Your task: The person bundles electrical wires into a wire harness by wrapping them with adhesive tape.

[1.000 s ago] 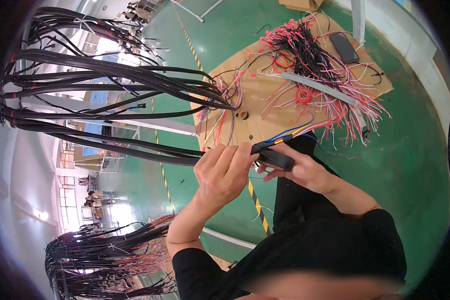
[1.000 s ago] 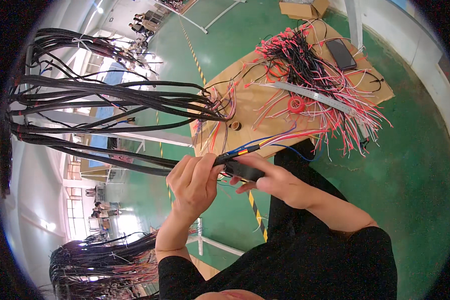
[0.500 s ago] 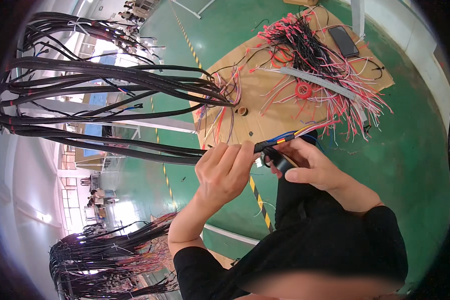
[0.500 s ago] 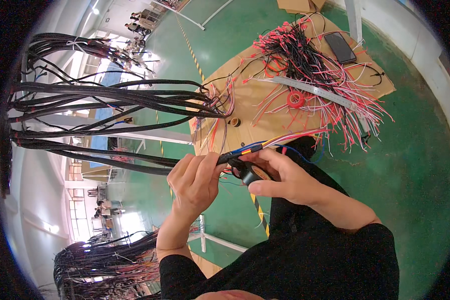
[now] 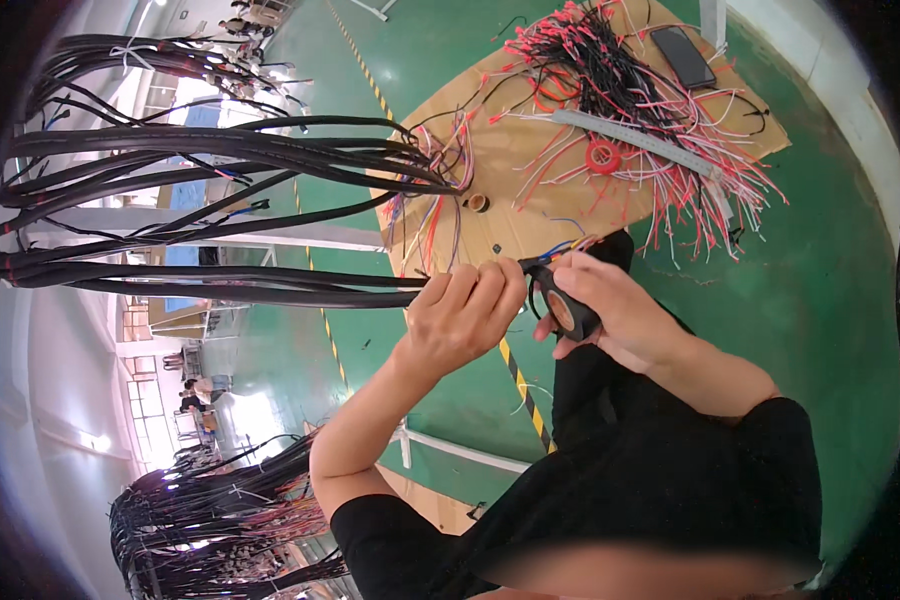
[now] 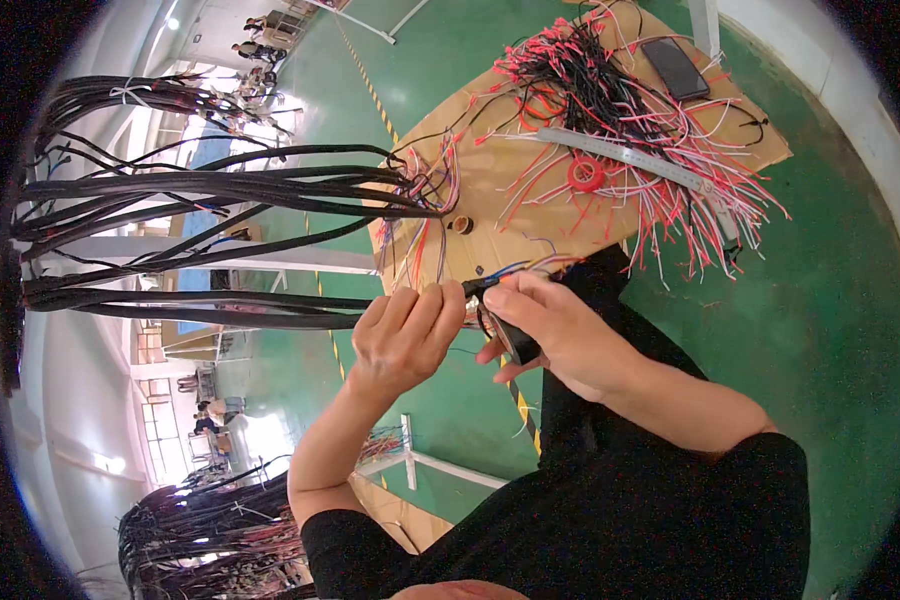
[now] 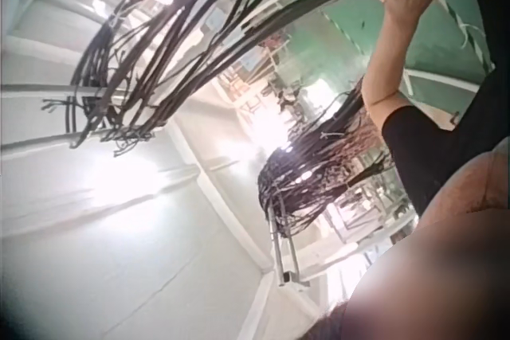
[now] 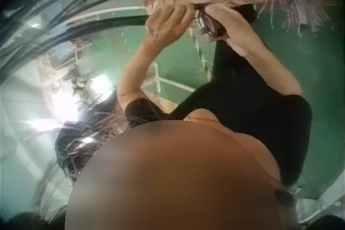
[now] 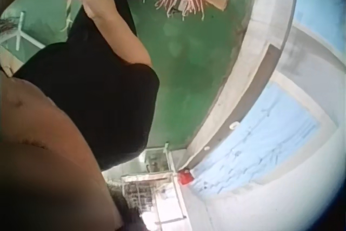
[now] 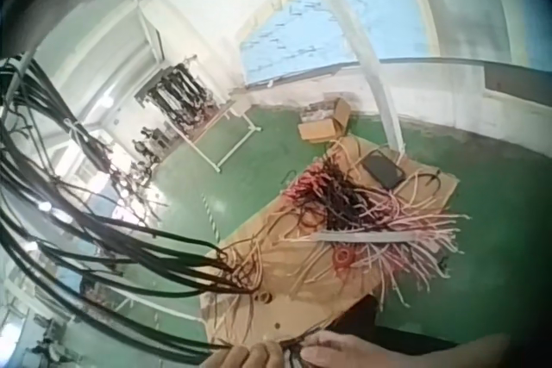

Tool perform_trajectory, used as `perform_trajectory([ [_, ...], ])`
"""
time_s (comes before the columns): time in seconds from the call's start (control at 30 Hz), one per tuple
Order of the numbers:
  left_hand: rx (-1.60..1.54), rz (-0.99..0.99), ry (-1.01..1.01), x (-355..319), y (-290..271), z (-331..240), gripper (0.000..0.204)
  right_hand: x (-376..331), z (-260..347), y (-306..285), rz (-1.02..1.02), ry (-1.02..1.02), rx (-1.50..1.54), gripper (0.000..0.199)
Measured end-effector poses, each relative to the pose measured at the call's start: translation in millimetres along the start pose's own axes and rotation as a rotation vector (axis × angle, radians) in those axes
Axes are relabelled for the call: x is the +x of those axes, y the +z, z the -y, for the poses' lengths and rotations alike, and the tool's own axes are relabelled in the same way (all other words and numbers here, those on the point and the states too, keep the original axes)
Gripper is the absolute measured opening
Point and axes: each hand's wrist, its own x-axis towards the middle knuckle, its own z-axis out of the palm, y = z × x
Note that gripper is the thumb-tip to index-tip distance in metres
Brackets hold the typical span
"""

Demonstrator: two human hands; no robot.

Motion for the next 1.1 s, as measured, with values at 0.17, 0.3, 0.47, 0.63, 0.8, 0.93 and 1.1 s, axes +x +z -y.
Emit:
perform_trajectory([
  [0.17,0.118,0.040,0.063,4.5,-8.7,9.6,0.014,-4.7,15.2,11.0,0.018,0.077,0.056,0.032],
  [0.3,-0.029,0.059,-0.002,16.7,-11.9,11.4,0.015,-12.6,-11.1,23.5,0.026,0.010,0.279,0.032],
  [0.47,-0.244,0.089,-0.117,19.2,-11.2,6.2,0.020,1.7,-44.1,23.6,-0.037,-0.228,0.254,0.037],
  [0.63,-0.292,0.061,-0.204,18.2,-21.7,0.1,0.022,9.2,-43.6,9.5,0.053,-0.199,0.258,0.039],
  [0.8,-0.567,0.129,-0.405,18.7,-28.7,-6.0,0.012,23.3,-44.9,-17.7,0.144,-0.182,0.082,0.044],
  [0.93,-0.721,0.164,-0.623,10.7,-32.1,-1.2,0.008,16.4,-41.5,-9.0,0.208,-0.198,0.016,0.054],
  [1.1,-0.763,0.248,-0.736,9.4,-38.2,0.7,0.008,8.5,-39.4,-9.6,0.365,-0.272,0.058,0.070],
])
